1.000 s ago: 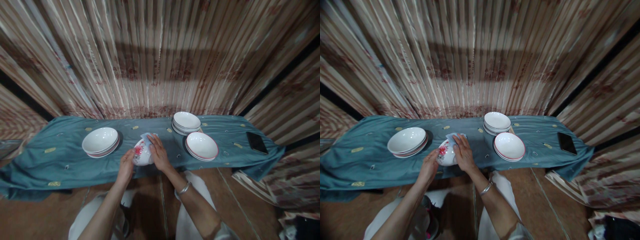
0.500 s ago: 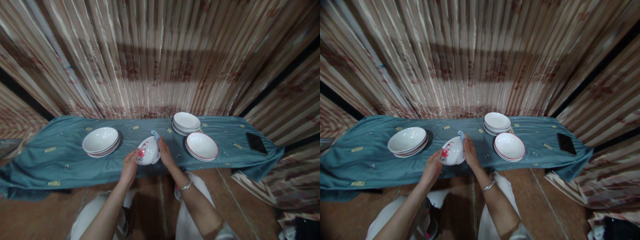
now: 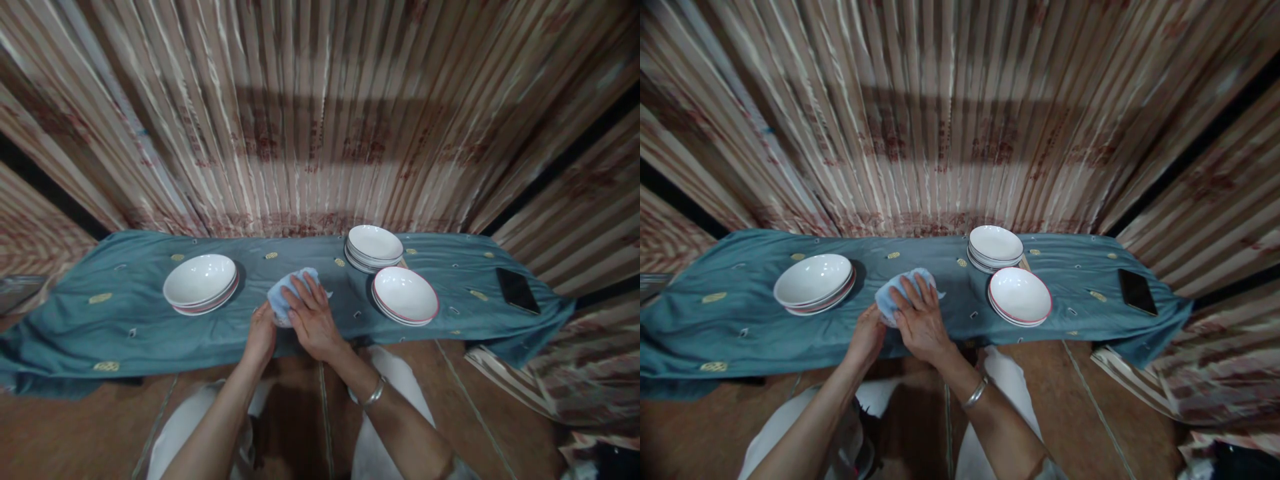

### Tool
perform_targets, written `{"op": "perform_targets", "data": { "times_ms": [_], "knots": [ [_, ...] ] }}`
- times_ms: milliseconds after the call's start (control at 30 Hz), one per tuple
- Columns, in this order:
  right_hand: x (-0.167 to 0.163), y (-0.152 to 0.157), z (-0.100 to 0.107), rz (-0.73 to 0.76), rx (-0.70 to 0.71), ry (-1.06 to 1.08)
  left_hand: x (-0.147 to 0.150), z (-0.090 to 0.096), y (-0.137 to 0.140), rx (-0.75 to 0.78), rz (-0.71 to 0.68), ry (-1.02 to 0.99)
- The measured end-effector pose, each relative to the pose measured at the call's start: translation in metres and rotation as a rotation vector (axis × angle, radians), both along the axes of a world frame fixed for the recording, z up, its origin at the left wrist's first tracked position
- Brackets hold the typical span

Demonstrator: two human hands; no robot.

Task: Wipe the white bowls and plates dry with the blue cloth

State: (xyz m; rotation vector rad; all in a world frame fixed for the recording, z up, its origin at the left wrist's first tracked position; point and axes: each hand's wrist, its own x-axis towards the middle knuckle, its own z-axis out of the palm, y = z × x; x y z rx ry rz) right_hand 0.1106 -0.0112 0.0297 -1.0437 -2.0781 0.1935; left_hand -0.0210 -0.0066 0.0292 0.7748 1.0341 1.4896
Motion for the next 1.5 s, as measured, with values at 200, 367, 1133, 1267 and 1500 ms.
{"op": "perform_targets", "data": {
  "times_ms": [200, 367, 1133, 1267, 1500],
  "knots": [
    [0.002, 0.008, 0.001, -0.014, -0.037, 0.009, 0.002, 0.0, 0.003, -0.012, -0.036, -0.061],
    [0.007, 0.024, -0.007, -0.031, -0.089, 0.193, 0.006, 0.004, 0.002, -0.063, -0.016, -0.122],
    [0.001, 0.055, -0.05, -0.091, -0.618, 0.976, -0.011, -0.011, 0.011, -0.136, 0.056, -0.318],
    [0.0, 0.055, -0.057, -0.1, -0.612, 0.93, -0.013, -0.012, 0.011, -0.157, 0.06, -0.357],
    [-0.001, 0.055, -0.067, -0.131, -0.607, 0.889, -0.015, -0.018, 0.012, -0.224, 0.019, -0.442]
  ]
}}
